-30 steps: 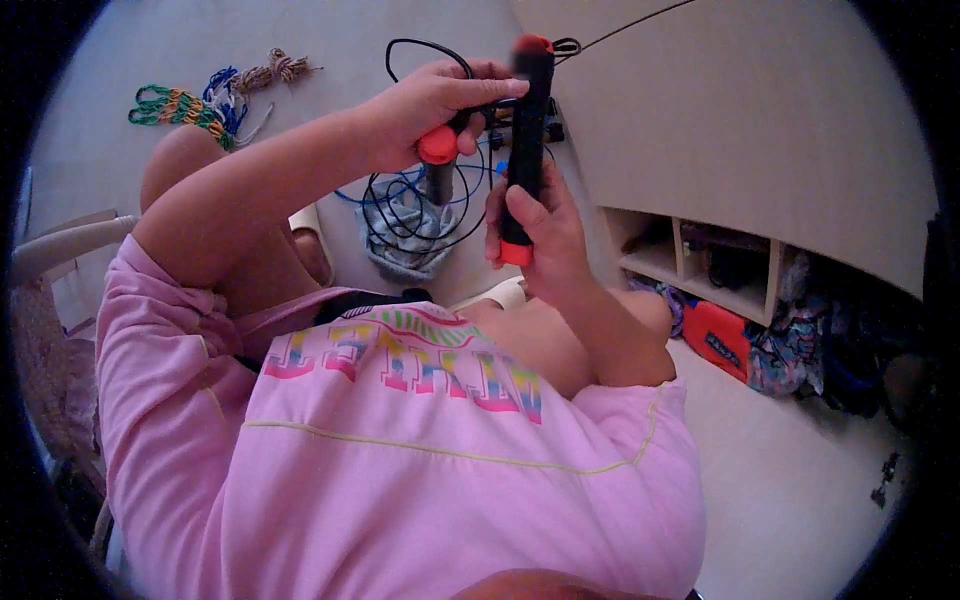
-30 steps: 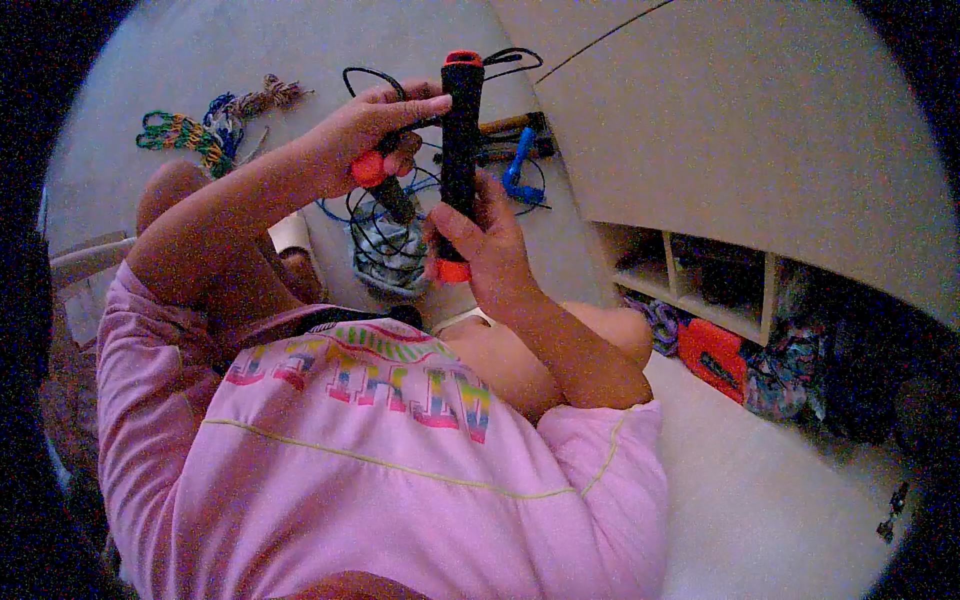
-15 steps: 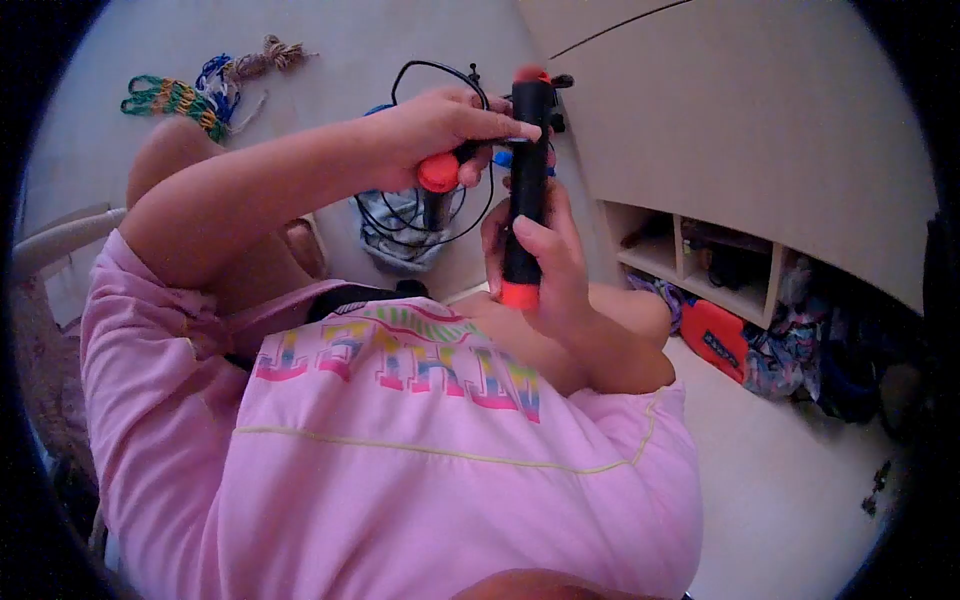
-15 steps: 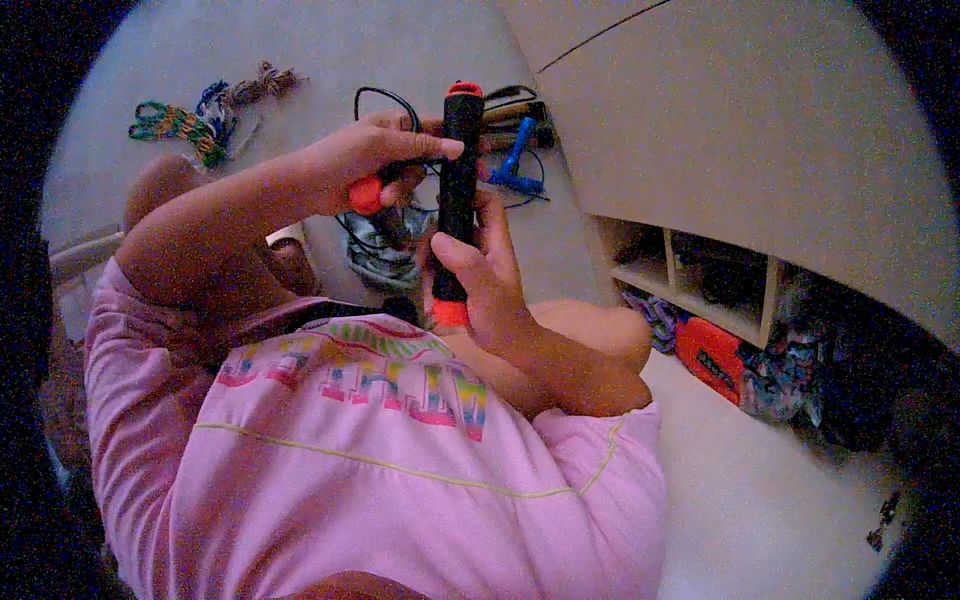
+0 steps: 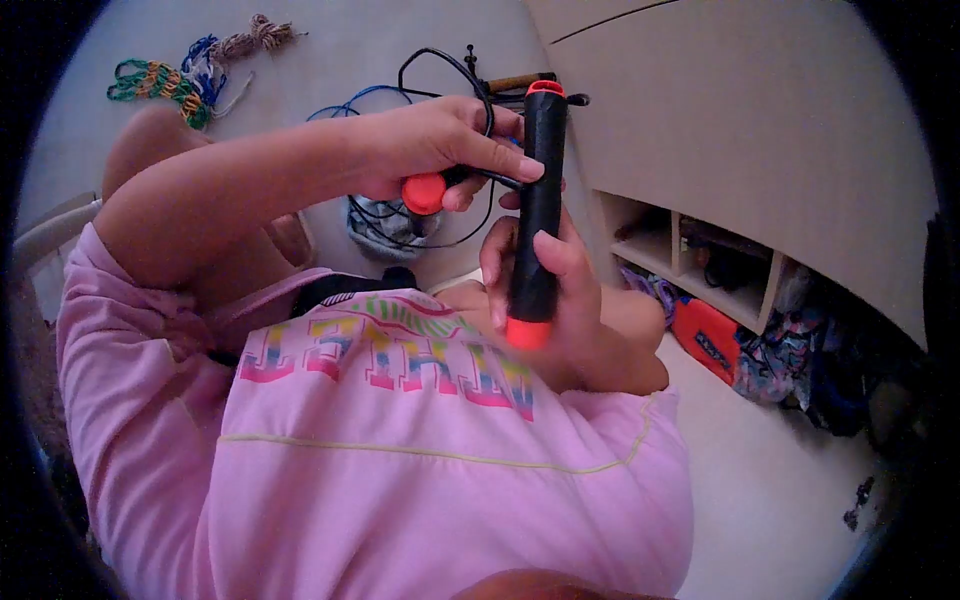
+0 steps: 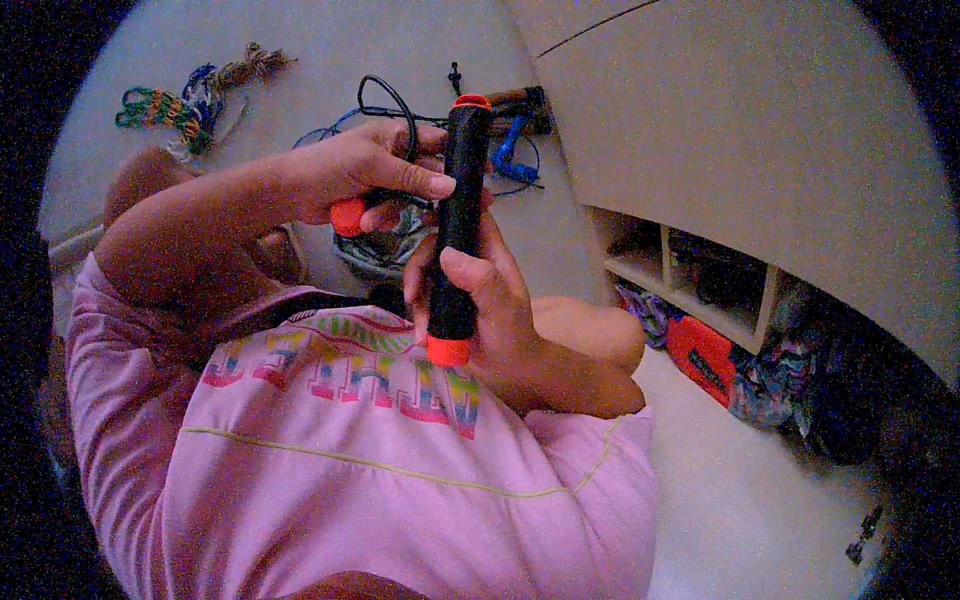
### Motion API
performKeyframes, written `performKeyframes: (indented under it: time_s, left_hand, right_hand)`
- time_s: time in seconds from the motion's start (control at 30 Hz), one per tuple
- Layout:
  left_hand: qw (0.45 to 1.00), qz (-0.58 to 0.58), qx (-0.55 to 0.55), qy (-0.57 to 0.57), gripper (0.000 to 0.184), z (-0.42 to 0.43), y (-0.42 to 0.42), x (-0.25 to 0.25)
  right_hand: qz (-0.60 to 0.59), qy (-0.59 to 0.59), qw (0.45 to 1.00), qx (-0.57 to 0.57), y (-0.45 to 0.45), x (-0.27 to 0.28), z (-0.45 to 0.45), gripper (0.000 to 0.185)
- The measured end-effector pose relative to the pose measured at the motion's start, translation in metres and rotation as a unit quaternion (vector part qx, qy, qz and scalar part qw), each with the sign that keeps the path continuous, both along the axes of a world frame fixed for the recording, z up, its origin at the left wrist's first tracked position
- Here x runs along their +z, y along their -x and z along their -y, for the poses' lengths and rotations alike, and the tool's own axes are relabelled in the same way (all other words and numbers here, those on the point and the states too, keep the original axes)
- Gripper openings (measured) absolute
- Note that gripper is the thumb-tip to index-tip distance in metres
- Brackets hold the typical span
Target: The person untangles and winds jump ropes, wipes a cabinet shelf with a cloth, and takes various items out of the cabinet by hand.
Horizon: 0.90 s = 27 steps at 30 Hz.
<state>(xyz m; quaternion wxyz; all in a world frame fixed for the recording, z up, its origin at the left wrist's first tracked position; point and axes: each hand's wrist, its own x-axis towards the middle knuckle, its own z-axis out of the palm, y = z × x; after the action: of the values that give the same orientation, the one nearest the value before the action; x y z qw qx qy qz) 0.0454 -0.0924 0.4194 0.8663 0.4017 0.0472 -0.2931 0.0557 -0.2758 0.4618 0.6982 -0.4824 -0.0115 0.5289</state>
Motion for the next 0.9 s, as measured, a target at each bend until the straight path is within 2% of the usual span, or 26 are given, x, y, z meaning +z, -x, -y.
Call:
performKeyframes:
  time_s: [0.27,0.37,0.47,0.5,0.6,0.7,0.8,0.9]
  left_hand:
    - [1.000,0.006,0.008,-0.026,0.022,-0.001,-0.002,0.001]
    - [0.999,-0.019,0.018,-0.037,0.025,-0.001,-0.004,-0.005]
    - [0.995,-0.080,0.064,0.019,0.029,-0.003,-0.005,0.000]
    - [0.993,-0.105,0.055,-0.016,0.034,-0.004,-0.006,0.002]
    - [0.997,-0.044,0.067,-0.002,0.032,0.000,-0.005,-0.002]
    - [0.998,-0.004,0.025,-0.064,0.029,0.003,-0.002,-0.008]
    - [0.994,0.000,0.045,-0.100,0.027,0.005,0.000,-0.008]
    - [0.993,0.011,0.046,-0.105,0.028,0.006,0.001,-0.006]
  right_hand:
    - [-0.002,-0.002,1.000,0.007,-0.005,-0.001,-0.001,0.042]
    - [-0.015,0.003,1.000,0.004,-0.006,-0.001,-0.003,0.042]
    - [-0.009,0.005,1.000,0.005,-0.006,-0.003,-0.005,0.042]
    - [-0.004,0.006,1.000,0.005,-0.007,-0.003,-0.005,0.041]
    - [-0.031,0.060,0.997,-0.034,-0.006,-0.008,-0.009,0.042]
    - [-0.069,0.098,0.989,-0.084,-0.012,-0.016,-0.015,0.044]
    - [-0.084,0.051,0.995,-0.009,-0.022,-0.029,-0.002,0.044]
    - [-0.057,0.079,0.995,-0.009,-0.021,-0.023,-0.002,0.046]
